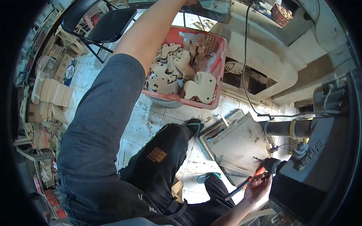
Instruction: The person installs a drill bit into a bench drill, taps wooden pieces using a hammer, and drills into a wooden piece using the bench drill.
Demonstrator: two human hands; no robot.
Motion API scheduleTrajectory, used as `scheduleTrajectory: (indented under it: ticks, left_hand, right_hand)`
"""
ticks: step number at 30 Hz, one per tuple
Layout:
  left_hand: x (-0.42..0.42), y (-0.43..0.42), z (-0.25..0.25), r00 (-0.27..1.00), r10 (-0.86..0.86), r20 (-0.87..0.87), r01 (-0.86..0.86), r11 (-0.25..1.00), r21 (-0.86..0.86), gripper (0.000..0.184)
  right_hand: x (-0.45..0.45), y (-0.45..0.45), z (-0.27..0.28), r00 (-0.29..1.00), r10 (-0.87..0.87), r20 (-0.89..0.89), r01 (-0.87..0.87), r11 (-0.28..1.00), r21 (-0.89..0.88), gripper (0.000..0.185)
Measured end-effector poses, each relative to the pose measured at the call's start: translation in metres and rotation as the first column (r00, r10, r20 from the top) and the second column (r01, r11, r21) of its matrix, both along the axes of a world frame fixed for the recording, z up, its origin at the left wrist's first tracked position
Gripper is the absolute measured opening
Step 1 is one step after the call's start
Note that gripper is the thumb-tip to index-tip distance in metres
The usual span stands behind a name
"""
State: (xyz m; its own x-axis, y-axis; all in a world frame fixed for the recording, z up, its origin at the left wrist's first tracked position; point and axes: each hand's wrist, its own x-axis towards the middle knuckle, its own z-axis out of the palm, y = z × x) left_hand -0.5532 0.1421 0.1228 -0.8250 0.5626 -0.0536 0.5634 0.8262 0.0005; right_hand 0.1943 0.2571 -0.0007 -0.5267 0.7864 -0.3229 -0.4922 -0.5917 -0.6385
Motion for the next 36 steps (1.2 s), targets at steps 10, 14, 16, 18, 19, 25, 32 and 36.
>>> scheduleTrajectory:
  ticks: [10,14,16,18,19,25,32,36]
  left_hand:
    - [0.257,0.003,-0.011,0.873,-0.412,-0.261,0.43,0.4,0.809,0.021]
    - [0.409,0.009,-0.068,0.434,-0.876,0.21,0.056,0.258,0.964,0.029]
    - [0.464,0.017,-0.082,0.327,-0.895,0.305,0.084,0.349,0.934,0.035]
    - [0.5,0.038,-0.103,0.218,-0.932,0.291,0.033,0.305,0.952,0.039]
    - [0.51,0.045,-0.108,0.119,-0.956,0.268,-0.041,0.265,0.963,0.043]
    - [0.529,0.058,-0.119,-0.003,-0.896,0.445,-0.175,0.438,0.882,0.03]
    - [0.528,0.059,-0.133,0.077,-0.943,0.323,0.048,0.327,0.944,0.033]
    - [0.53,0.07,-0.147,0.166,-0.962,0.218,0.116,0.238,0.964,0.061]
  right_hand:
    - [0.011,-0.006,0.0,0.992,0.069,-0.105,-0.068,0.998,0.01,0.018]
    - [-0.007,-0.014,-0.01,0.995,-0.099,-0.003,0.098,0.985,0.144,0.014]
    - [-0.015,-0.026,-0.002,0.993,-0.115,0.019,0.11,0.982,0.154,0.013]
    - [-0.023,-0.035,0.002,0.988,-0.134,0.077,0.118,0.975,0.191,0.012]
    - [-0.026,-0.035,0.002,0.986,-0.132,0.1,0.106,0.966,0.237,0.011]
    - [-0.035,-0.025,0.004,0.986,-0.144,0.085,0.125,0.973,0.196,0.014]
    - [-0.036,-0.013,0.003,0.99,-0.024,0.139,-0.011,0.969,0.245,0.016]
    - [-0.024,-0.004,0.017,0.957,0.051,0.285,-0.183,0.87,0.459,0.025]
